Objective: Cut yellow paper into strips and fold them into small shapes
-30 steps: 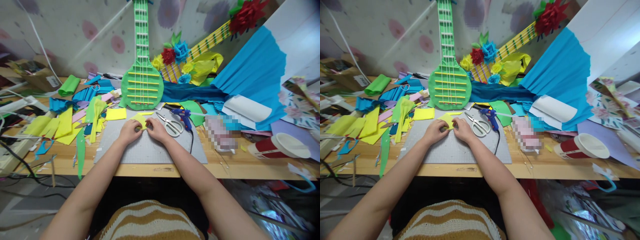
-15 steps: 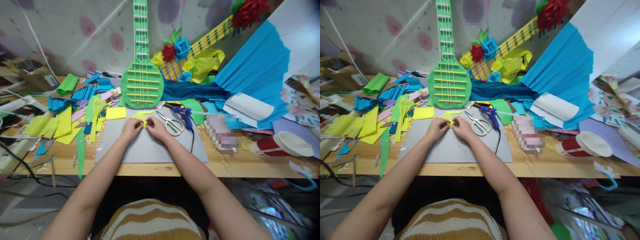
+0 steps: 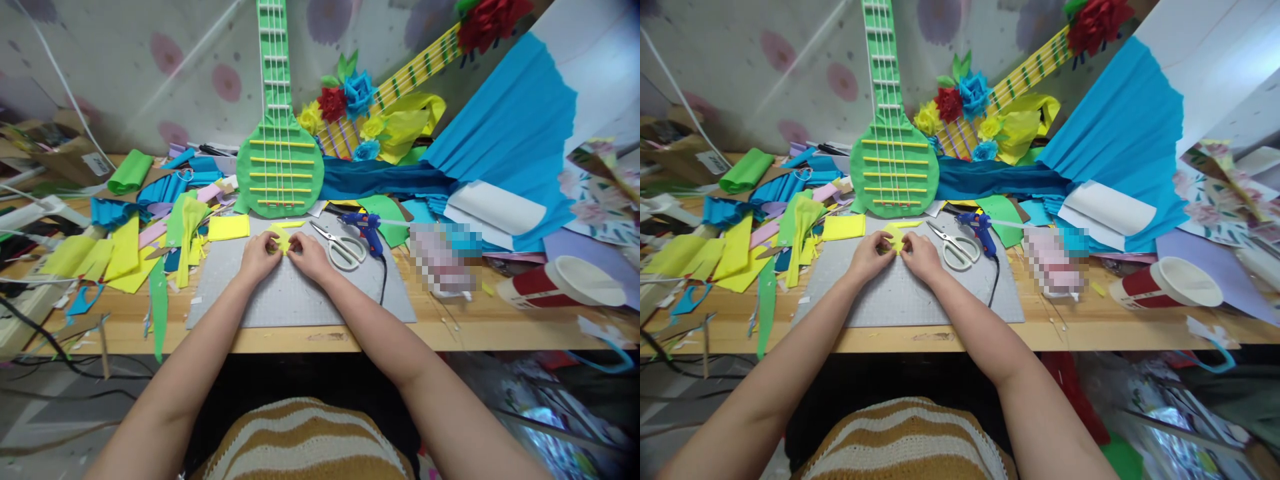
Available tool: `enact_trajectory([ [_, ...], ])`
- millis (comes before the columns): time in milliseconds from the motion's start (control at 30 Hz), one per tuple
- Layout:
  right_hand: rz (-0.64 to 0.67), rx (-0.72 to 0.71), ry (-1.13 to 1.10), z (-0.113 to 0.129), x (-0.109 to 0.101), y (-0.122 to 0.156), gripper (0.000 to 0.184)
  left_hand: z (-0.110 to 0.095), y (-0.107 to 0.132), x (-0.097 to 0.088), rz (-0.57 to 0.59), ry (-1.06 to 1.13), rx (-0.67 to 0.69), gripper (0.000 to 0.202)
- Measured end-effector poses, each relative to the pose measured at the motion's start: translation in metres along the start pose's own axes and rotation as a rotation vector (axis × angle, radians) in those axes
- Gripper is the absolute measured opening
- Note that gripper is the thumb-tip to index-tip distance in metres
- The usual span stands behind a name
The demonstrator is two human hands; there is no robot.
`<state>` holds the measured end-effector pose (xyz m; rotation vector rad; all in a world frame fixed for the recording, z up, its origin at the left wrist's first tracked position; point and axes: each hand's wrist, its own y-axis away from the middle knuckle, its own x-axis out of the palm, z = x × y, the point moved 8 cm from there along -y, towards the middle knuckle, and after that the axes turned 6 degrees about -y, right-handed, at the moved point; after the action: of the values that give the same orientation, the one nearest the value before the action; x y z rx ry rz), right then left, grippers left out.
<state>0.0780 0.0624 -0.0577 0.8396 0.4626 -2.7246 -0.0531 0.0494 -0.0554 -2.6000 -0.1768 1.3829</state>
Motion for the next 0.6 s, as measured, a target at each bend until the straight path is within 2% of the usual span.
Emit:
enact_trajectory([
  [600,0.002,-0.018,0.039,0.0006,0.0022,-0.0011,0.018,-0.0068,0.0,-0.0045,-0.01,-0.05,-0.032,0.027],
])
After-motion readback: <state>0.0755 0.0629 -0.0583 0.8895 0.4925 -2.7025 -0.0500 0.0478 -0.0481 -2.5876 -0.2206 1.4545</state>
